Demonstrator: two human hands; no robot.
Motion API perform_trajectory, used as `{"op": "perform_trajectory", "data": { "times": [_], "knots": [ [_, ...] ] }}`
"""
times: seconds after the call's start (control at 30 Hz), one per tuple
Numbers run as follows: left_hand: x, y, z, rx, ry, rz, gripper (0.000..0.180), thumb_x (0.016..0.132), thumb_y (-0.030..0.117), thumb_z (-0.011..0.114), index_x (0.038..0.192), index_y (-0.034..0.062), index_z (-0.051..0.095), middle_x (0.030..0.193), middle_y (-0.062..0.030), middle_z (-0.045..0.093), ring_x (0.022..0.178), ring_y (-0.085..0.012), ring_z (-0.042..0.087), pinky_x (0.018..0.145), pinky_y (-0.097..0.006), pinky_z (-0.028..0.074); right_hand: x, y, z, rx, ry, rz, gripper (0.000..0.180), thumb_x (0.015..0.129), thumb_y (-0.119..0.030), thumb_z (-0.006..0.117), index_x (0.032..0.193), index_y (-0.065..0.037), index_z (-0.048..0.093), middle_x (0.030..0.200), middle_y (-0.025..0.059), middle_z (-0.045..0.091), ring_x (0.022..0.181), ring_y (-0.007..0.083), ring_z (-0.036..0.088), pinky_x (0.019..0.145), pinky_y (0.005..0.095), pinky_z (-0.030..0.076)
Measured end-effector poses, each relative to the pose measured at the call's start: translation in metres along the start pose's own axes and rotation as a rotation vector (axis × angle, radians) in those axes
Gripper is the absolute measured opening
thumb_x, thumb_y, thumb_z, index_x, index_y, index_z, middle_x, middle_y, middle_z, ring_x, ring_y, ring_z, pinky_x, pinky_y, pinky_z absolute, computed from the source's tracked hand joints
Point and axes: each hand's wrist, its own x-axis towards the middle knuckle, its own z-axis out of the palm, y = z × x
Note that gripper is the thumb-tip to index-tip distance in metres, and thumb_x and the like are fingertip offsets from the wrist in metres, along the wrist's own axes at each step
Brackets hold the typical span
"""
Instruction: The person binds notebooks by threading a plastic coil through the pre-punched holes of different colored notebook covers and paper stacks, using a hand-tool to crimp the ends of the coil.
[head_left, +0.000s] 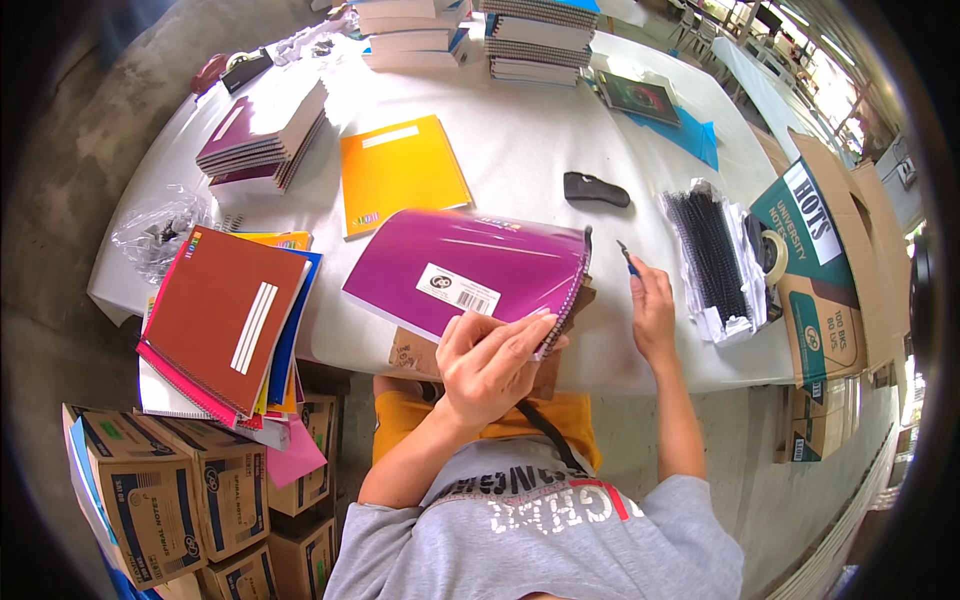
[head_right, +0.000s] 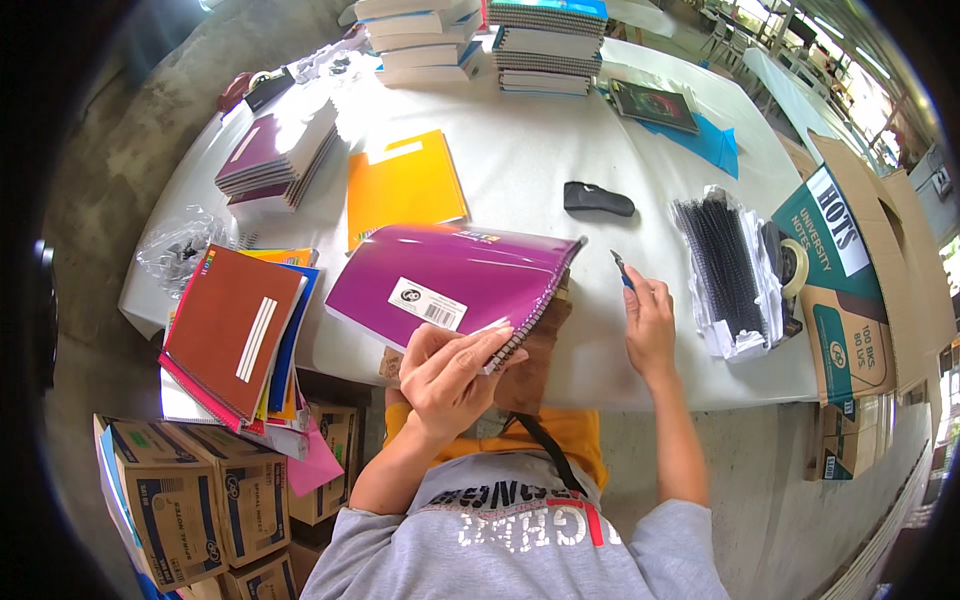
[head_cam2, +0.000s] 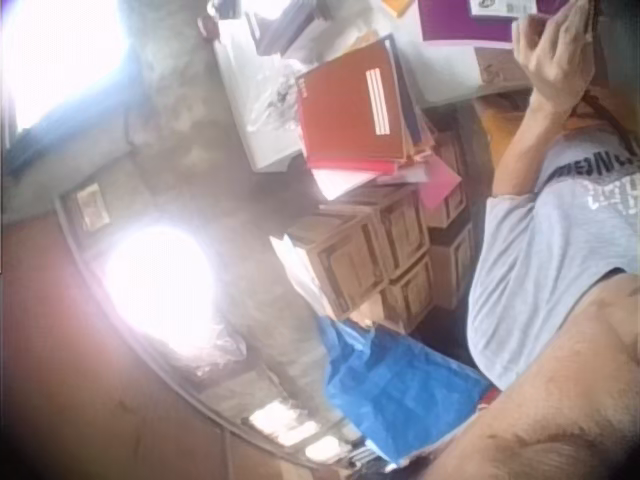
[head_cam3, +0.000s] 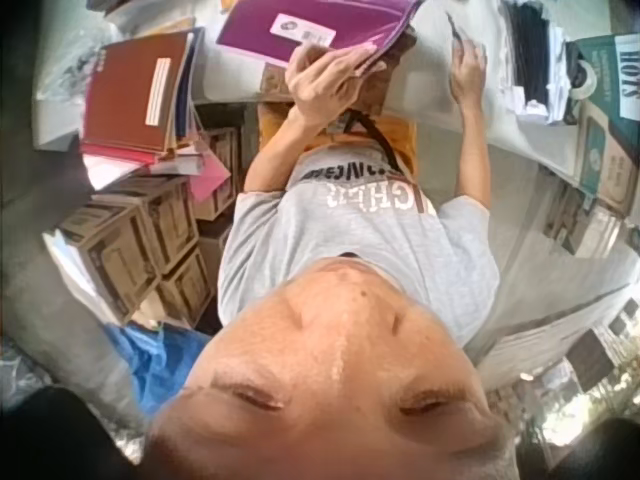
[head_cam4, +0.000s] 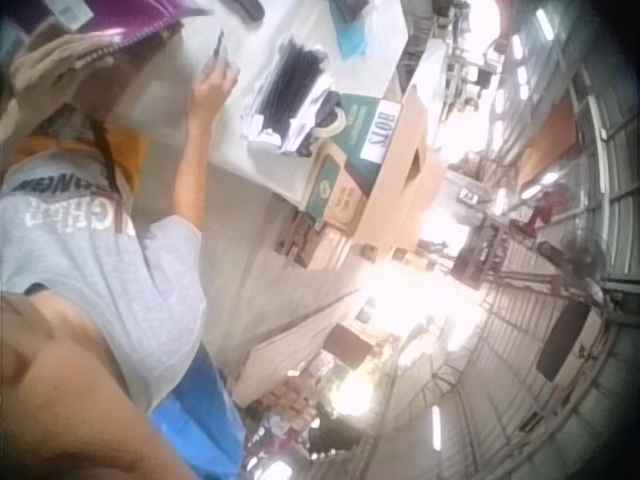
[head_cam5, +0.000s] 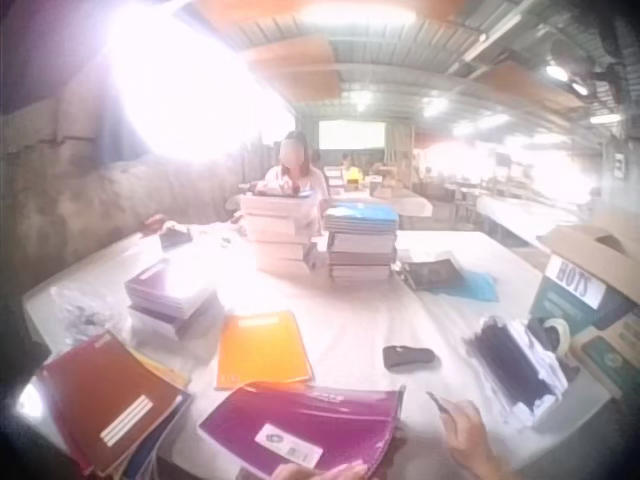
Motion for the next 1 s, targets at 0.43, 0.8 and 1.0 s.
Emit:
{"op": "perform_trajectory", "data": {
  "times": [0.43, 0.8, 1.0],
  "knots": [
    [-0.002, 0.003, 0.008, -0.016, -0.089, -0.025, 0.05, 0.057, -0.001, 0.061, 0.105, 0.0129, 0.068, 0.097, 0.0014, 0.069, 0.059, -0.0117, 0.047, 0.06, -0.025, 0.036, -0.064, -0.117, -0.069, 0.291, 0.072, -0.277, 0.04, 0.073, -0.023, 0.073, 0.111, -0.019, 0.064, 0.11, 0.0089, 0.052, 0.1, 0.0257, 0.051, 0.089, 0.0418, 0.035],
    [-0.013, 0.004, 0.019, 0.08, -0.017, 0.082, 0.045, 0.059, 0.001, 0.063, 0.101, 0.0141, 0.07, 0.096, 0.0029, 0.069, 0.06, -0.0101, 0.047, 0.059, -0.023, 0.035, -0.084, -0.106, -0.056, 1.729, -0.803, 0.601, 0.04, 0.092, -0.025, 0.054, 0.127, -0.008, 0.045, 0.096, 0.0088, 0.059, 0.084, 0.0197, 0.059, 0.066, 0.029, 0.049],
    [-0.002, -0.009, 0.002, -0.005, 0.154, 0.032, 0.027, 0.066, -0.004, 0.07, 0.093, 0.0001, 0.069, 0.085, -0.0113, 0.068, 0.077, -0.0223, 0.067, 0.068, -0.031, 0.049, -0.089, -0.105, -0.037, 1.435, -0.518, 0.411, 0.042, 0.092, -0.027, 0.053, 0.126, -0.003, 0.046, 0.101, 0.0077, 0.058, 0.093, 0.0149, 0.056, 0.082, 0.0276, 0.045]
  ]
}}
